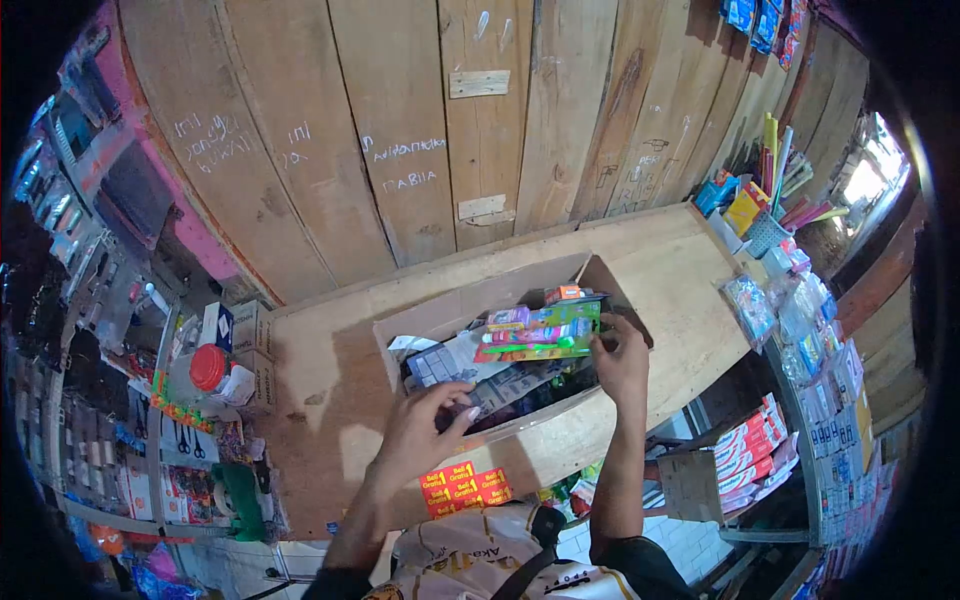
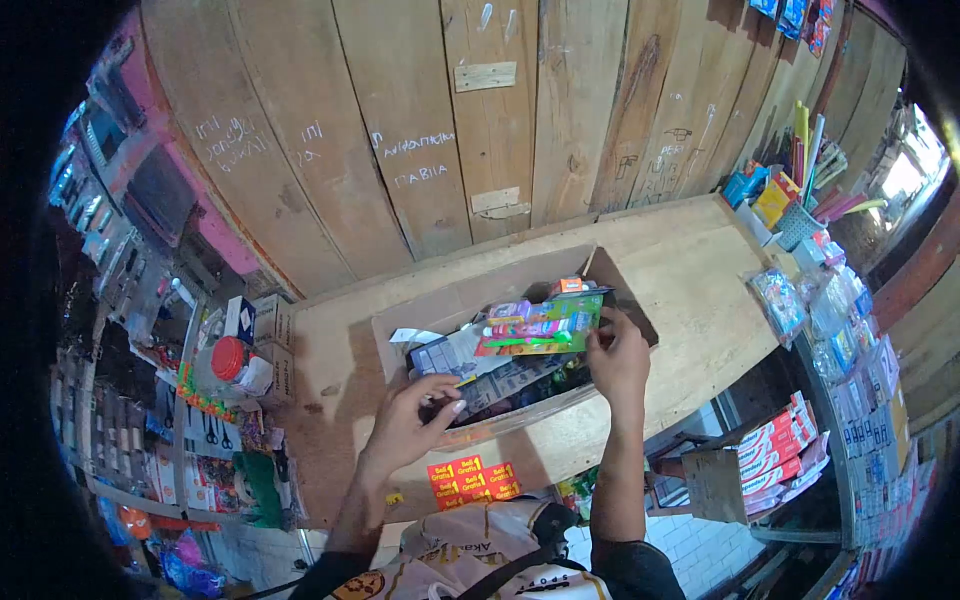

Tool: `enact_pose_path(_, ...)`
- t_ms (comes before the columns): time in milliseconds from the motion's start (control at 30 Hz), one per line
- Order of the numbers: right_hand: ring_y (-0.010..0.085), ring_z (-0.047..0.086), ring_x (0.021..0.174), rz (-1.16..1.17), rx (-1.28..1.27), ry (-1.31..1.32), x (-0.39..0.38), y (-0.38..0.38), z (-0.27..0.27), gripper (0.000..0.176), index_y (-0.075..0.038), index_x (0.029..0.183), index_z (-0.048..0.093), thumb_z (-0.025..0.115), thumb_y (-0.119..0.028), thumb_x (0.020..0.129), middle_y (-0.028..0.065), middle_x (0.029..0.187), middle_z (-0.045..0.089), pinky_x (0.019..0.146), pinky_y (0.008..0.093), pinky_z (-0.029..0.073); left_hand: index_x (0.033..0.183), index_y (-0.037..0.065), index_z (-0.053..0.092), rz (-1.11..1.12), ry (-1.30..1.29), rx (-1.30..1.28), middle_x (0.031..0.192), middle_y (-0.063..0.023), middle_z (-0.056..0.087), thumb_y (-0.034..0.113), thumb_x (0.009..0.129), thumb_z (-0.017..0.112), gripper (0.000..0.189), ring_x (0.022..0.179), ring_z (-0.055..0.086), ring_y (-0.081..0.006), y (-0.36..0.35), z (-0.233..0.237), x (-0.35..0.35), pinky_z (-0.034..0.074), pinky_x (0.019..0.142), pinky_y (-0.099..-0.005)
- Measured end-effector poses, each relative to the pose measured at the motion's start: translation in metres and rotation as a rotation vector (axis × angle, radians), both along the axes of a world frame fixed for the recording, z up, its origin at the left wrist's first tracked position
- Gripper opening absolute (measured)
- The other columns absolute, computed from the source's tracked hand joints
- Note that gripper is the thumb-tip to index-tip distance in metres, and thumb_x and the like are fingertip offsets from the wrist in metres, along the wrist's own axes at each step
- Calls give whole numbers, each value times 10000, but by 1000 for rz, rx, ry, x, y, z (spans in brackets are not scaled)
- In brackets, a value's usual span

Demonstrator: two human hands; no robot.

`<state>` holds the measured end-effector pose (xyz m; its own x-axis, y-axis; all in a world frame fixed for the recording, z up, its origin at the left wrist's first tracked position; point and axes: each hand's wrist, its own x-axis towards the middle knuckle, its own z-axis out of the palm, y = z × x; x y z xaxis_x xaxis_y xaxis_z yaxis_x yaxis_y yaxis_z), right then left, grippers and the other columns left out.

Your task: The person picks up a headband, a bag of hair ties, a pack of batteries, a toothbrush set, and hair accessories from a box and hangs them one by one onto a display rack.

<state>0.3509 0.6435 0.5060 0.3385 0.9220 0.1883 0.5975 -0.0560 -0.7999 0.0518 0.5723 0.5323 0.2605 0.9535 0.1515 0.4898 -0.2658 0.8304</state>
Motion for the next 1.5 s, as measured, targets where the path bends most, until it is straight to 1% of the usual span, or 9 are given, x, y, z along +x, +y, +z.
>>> enact_pose_path(200,81,621,787,161,207,345,-21,-27,13,413,15,1271,576,677,25,871,43,846,680,690,226,473,1393,61,464,-258,194,164,1343,-184,533,187,805,765,672,1253,528,-332,71,36,32,427,1046,-444)
enact_pose_path(367,61,582,799,213,346,472,-40,-49,25,443,7,1320,549,677,-6,896,17,884,641,711,211,464,1448,47,400,-317,186,140,1447,-224,438,205,705,837,876,1358,424,-353,128,14,51,353,1131,-425)
enact_pose_path(467,69,585,815,236,381,449,-45,-56,38,384,13,1290,567,649,2,915,20,900,633,720,213,466,1432,45,442,-367,250,262,1371,-202,529,234,709,850,852,1281,514,-295,139,16,46,400,1092,-388)
enact_pose_path(567,72,589,827,251,413,416,-47,-60,54,336,22,1257,586,637,5,925,21,906,630,730,212,467,1310,34,568,-482,-51,21,1166,-122,654,243,732,857,680,1080,606,-194,143,9,37,474,969,-333)
enact_pose_path(667,75,605,853,256,495,499,-53,-53,64,268,17,1192,616,653,-28,930,30,939,647,746,219,477,1158,18,648,-355,14,-72,960,-35,677,207,783,835,460,916,587,-96,124,31,24,487,837,-277)
enact_pose_path(767,93,628,889,262,535,596,-64,-39,66,206,13,1117,637,667,-71,932,52,981,669,767,228,495,1048,3,674,-214,-296,140,860,-36,647,201,829,791,318,763,546,-90,100,25,11,464,683,-271)
enact_pose_path(900,109,619,900,372,557,909,-104,-30,82,260,15,1130,619,682,-126,921,51,982,655,803,237,489,1067,7,656,20,-443,314,908,-50,671,132,871,746,249,813,583,-81,69,24,-16,488,708,-263)
enact_pose_path(1067,86,556,850,630,412,799,-159,-32,67,344,27,1135,593,727,-140,865,21,931,595,738,230,447,1192,-22,582,264,-689,299,1018,-63,671,91,900,712,339,919,617,-92,-4,61,-46,516,790,-267)
enact_pose_path(1500,61,602,828,1368,-178,899,-371,-156,39,289,8,1170,603,692,-142,939,14,963,659,709,232,496,1233,-19,560,917,-938,438,1150,-113,663,52,919,673,341,1034,653,-170,-220,20,-168,534,915,-332)
